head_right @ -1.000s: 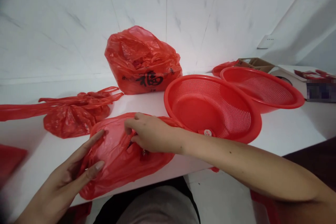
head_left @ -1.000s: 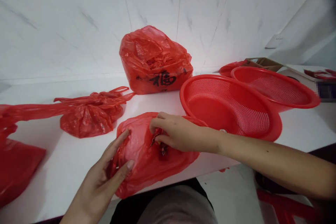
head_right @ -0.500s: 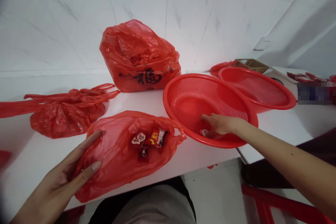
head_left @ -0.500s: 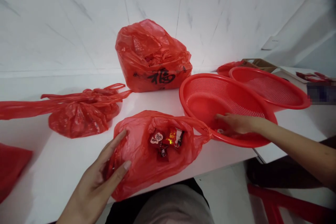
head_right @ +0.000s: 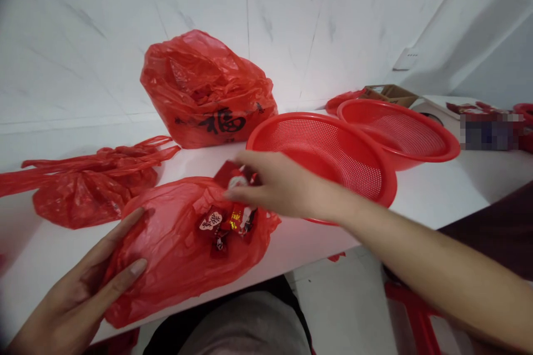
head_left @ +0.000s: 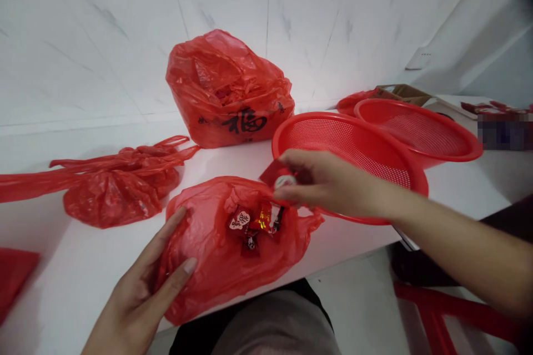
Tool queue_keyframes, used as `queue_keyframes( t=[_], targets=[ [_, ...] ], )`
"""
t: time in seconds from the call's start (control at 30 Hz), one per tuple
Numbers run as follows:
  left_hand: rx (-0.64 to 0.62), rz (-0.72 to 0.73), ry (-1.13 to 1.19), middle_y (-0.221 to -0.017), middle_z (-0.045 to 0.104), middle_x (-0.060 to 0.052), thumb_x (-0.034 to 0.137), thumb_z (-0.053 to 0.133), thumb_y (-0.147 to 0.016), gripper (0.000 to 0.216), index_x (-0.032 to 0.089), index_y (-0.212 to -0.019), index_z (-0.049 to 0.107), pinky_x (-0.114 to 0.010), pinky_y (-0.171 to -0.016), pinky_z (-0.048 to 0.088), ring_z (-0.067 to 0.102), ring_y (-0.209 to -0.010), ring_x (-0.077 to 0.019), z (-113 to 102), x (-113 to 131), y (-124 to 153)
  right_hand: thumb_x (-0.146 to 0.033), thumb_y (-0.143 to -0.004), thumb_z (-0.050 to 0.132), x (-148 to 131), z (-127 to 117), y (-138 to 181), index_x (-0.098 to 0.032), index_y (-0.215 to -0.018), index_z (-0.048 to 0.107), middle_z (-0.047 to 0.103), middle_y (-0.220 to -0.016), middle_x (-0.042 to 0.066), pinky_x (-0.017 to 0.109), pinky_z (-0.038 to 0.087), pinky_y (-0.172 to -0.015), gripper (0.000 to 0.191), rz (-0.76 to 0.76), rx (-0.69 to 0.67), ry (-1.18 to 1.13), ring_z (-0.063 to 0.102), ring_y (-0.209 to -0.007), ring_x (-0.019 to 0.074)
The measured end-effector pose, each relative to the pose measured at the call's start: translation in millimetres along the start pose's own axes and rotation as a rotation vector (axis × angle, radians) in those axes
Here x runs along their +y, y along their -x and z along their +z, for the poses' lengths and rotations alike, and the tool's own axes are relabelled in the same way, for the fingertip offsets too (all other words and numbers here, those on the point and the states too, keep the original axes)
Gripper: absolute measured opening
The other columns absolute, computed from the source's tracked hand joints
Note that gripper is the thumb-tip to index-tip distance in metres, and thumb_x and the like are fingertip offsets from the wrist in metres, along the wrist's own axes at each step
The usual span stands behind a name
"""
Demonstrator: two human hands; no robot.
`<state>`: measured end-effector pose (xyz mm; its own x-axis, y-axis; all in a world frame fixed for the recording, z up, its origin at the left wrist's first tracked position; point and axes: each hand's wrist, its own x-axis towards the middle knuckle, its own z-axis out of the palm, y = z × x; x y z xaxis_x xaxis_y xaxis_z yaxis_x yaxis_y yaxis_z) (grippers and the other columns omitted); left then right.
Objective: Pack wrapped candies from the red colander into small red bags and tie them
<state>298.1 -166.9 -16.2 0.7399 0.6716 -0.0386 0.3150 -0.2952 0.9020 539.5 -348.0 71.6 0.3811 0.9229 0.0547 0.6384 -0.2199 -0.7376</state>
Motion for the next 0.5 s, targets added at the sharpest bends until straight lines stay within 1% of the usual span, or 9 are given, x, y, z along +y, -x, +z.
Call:
queue_keyframes(
  t=[0.07, 0.13, 0.17, 0.23, 0.3, 0.33, 0.37, 0.4, 0.5],
  targets=[
    [-0.009, 0.029, -0.013, -0.150, 0.041, 0.012, 0.050, 0.068, -0.074, 0.069, 0.045, -0.138, 0.044, -0.040, -0.116, 0.022, 0.027, -0.143, -0.0239, -2, -3, -1, -0.044, -0.089, 0.057, -13, 19, -6, -0.022, -0.111, 0.057, 0.066, -0.100, 0.004, 0.029, 0.052, -0.071, 0.031, -0.122, 0.062, 0.146, 0.063, -0.081, 0.0160],
    [0.002, 0.014, -0.005, -0.150, 0.040, 0.012, 0.050, 0.067, -0.075, 0.068, 0.046, -0.139, 0.043, -0.039, -0.115, 0.023, 0.028, -0.143, -0.0227, -4, -5, 0, -0.044, -0.090, 0.057, -14, 21, -6, -0.021, -0.117, 0.056, 0.065, -0.111, 0.006, 0.031, 0.052, -0.078, 0.036, -0.196, 0.169, 0.277, 0.063, -0.089, 0.0176],
    [0.009, -0.002, 0.003, -0.150, 0.040, 0.012, 0.050, 0.067, -0.076, 0.068, 0.046, -0.139, 0.042, -0.039, -0.115, 0.023, 0.028, -0.143, -0.0226, -5, -6, 1, -0.044, -0.090, 0.057, -11, 16, -2, -0.021, -0.117, 0.057, 0.065, -0.113, 0.006, 0.032, 0.052, -0.080, 0.036, -0.197, 0.226, 0.328, 0.064, -0.091, 0.0183],
    [0.022, -0.038, 0.010, -0.150, 0.040, 0.013, 0.051, 0.067, -0.075, 0.068, 0.048, -0.138, 0.042, -0.040, -0.115, 0.023, 0.029, -0.143, -0.0234, -7, -7, 2, -0.045, -0.090, 0.057, 3, 3, 13, -0.022, -0.117, 0.058, 0.065, -0.114, 0.006, 0.036, 0.053, -0.082, 0.036, -0.136, 0.306, 0.428, 0.064, -0.096, 0.0207],
    [0.043, -0.078, 0.014, -0.150, 0.040, 0.015, 0.053, 0.067, -0.074, 0.067, 0.050, -0.137, 0.043, -0.041, -0.115, 0.023, 0.028, -0.143, -0.0246, -8, -9, 2, -0.048, -0.088, 0.056, 22, -4, 37, -0.023, -0.120, 0.059, 0.065, -0.116, 0.008, 0.043, 0.054, -0.083, 0.040, -0.051, 0.309, 0.566, 0.064, -0.100, 0.0261],
    [0.060, -0.093, 0.012, -0.149, 0.041, 0.015, 0.054, 0.066, -0.074, 0.066, 0.051, -0.136, 0.044, -0.041, -0.115, 0.023, 0.028, -0.143, -0.0251, -8, -10, 2, -0.049, -0.087, 0.057, 32, -1, 52, -0.023, -0.123, 0.058, 0.065, -0.116, 0.010, 0.047, 0.055, -0.081, 0.044, -0.013, 0.273, 0.637, 0.064, -0.101, 0.0296],
    [0.079, -0.107, 0.009, -0.149, 0.042, 0.015, 0.054, 0.065, -0.075, 0.063, 0.051, -0.135, 0.045, -0.041, -0.116, 0.022, 0.028, -0.143, -0.0254, -8, -11, 0, -0.047, -0.087, 0.057, 41, 6, 66, -0.022, -0.126, 0.057, 0.067, -0.113, 0.012, 0.050, 0.056, -0.077, 0.046, -0.007, 0.258, 0.691, 0.066, -0.097, 0.0321],
    [0.093, -0.117, 0.003, -0.148, 0.042, 0.016, 0.054, 0.063, -0.076, 0.061, 0.051, -0.135, 0.045, -0.041, -0.116, 0.021, 0.028, -0.143, -0.0256, -8, -13, -1, -0.042, -0.088, 0.055, 48, 17, 79, -0.023, -0.131, 0.054, 0.067, -0.113, 0.013, 0.052, 0.057, -0.076, 0.047, 0.000, 0.243, 0.708, 0.067, -0.095, 0.0327],
    [0.077, -0.118, -0.034, -0.149, 0.041, 0.017, 0.055, 0.063, -0.076, 0.062, 0.052, -0.135, 0.044, -0.041, -0.116, 0.021, 0.028, -0.142, -0.0261, -5, -15, -8, -0.027, -0.091, 0.046, 54, 57, 105, -0.034, -0.145, 0.036, 0.066, -0.120, 0.010, 0.050, 0.060, -0.075, 0.055, 0.020, 0.301, 0.676, 0.068, -0.097, 0.0307]
  ],
)
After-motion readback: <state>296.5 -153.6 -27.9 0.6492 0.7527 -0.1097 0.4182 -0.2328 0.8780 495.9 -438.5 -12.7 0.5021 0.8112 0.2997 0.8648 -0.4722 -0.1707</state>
